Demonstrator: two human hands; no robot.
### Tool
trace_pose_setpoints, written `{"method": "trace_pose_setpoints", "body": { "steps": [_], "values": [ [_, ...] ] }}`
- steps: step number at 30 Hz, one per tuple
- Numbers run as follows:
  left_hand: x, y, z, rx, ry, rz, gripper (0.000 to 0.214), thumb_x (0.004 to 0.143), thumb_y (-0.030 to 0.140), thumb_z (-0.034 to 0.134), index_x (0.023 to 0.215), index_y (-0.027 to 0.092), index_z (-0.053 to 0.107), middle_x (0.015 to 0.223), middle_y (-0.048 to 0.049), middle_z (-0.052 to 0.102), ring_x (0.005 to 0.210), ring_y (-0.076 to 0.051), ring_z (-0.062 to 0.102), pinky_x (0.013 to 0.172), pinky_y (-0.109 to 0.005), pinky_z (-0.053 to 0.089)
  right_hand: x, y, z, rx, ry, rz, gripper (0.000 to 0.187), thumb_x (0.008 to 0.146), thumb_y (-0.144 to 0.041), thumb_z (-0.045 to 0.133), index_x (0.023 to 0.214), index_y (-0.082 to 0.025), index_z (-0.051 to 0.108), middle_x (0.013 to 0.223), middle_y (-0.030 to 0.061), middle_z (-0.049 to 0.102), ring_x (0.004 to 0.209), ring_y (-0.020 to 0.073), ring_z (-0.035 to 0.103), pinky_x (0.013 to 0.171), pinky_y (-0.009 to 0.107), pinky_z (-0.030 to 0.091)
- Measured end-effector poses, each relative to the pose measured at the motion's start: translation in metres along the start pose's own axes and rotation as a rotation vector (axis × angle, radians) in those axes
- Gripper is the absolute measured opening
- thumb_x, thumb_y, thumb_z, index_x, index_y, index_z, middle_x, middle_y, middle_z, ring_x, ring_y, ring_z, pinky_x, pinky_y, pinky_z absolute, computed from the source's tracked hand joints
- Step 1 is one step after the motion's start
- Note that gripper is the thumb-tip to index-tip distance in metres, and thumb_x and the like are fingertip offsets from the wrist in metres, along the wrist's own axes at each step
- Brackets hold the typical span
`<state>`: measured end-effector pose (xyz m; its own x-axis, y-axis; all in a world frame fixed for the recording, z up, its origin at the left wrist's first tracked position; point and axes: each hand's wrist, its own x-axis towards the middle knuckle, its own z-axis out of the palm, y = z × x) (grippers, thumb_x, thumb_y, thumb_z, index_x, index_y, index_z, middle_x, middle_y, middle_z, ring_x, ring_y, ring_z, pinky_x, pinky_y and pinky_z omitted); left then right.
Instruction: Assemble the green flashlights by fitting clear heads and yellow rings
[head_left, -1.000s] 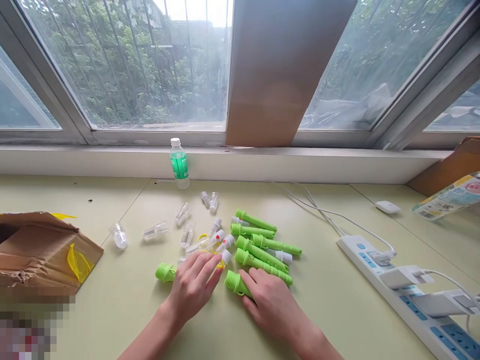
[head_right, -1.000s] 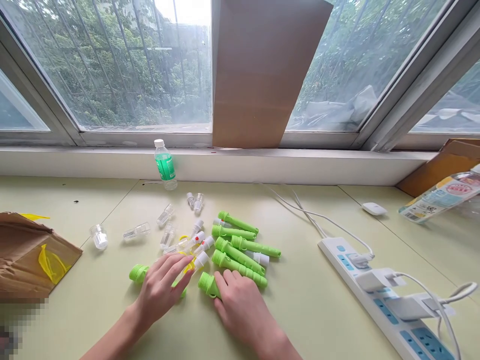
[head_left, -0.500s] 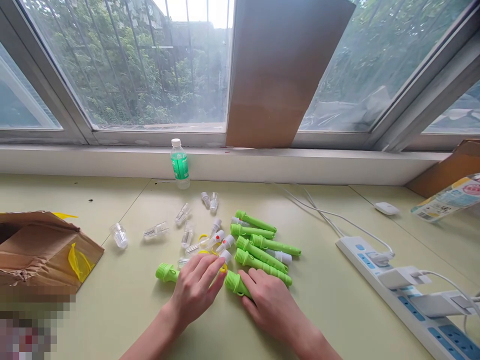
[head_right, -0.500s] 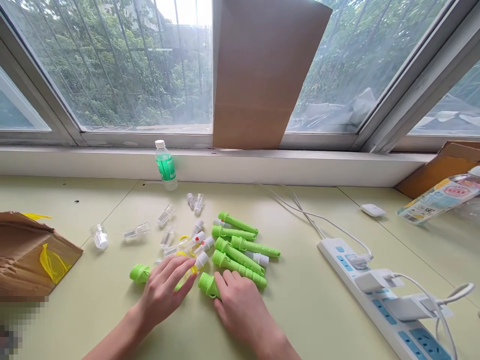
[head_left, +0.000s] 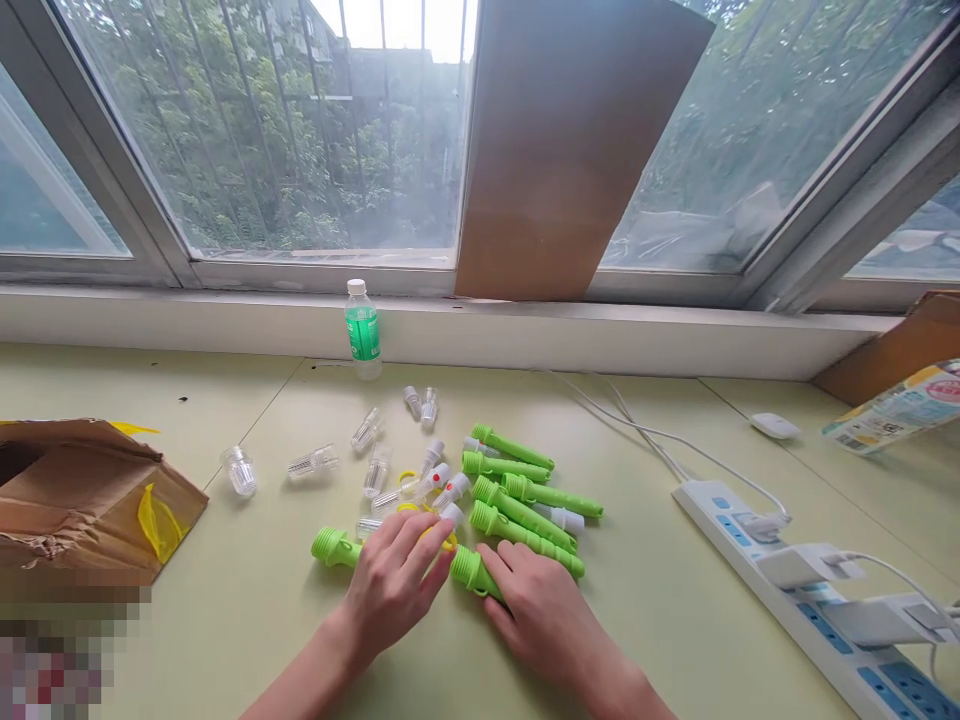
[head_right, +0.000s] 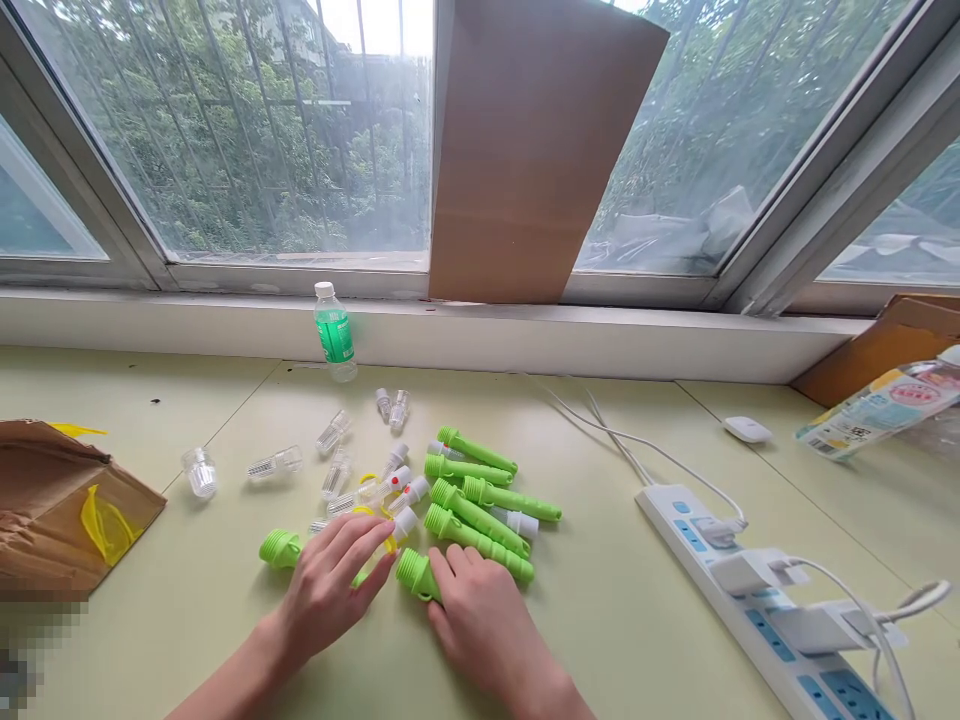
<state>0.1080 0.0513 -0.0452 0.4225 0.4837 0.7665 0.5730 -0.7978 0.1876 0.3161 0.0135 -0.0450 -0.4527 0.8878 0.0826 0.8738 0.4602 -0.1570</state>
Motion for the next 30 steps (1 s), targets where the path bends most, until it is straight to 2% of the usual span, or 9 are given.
{"method": "trace_pose_setpoints", "body": {
  "steps": [14, 25, 30],
  "values": [
    [0.0008, -0.0006, -0.0002, 0.006, 0.039, -0.008, 0.045, 0.078, 0.004, 0.063, 0.120, 0.014, 0.051, 0.101, -0.0117, 0.067, 0.090, -0.022, 0.062, 0.075, -0.036, 0.055, -0.0018, 0.0021, -0.0041, 0.029, 0.013, -0.008, 0.039, 0.080, -0.023, 0.057, 0.119, -0.018, 0.056, 0.094, 0.0054, 0.064, 0.082, 0.0227, 0.060, 0.065, 0.031, 0.039],
    [0.0004, -0.0016, -0.0010, 0.017, 0.038, -0.022, 0.042, 0.078, 0.004, 0.063, 0.117, 0.014, 0.053, 0.101, -0.0114, 0.067, 0.090, -0.022, 0.063, 0.074, -0.035, 0.055, -0.0025, 0.0011, -0.0031, 0.031, 0.032, 0.006, 0.024, 0.080, -0.020, 0.056, 0.104, -0.021, 0.060, 0.085, 0.0025, 0.063, 0.076, 0.0198, 0.058, 0.061, 0.030, 0.034],
    [0.0015, -0.0011, -0.0007, 0.014, 0.044, -0.028, 0.041, 0.079, 0.006, 0.062, 0.118, 0.014, 0.052, 0.100, -0.0113, 0.067, 0.090, -0.021, 0.064, 0.076, -0.034, 0.055, -0.0021, 0.0006, -0.0017, 0.015, 0.068, -0.036, 0.020, 0.080, -0.019, 0.056, 0.100, -0.019, 0.060, 0.080, 0.0021, 0.062, 0.070, 0.0191, 0.057, 0.058, 0.029, 0.033]
  ]
}}
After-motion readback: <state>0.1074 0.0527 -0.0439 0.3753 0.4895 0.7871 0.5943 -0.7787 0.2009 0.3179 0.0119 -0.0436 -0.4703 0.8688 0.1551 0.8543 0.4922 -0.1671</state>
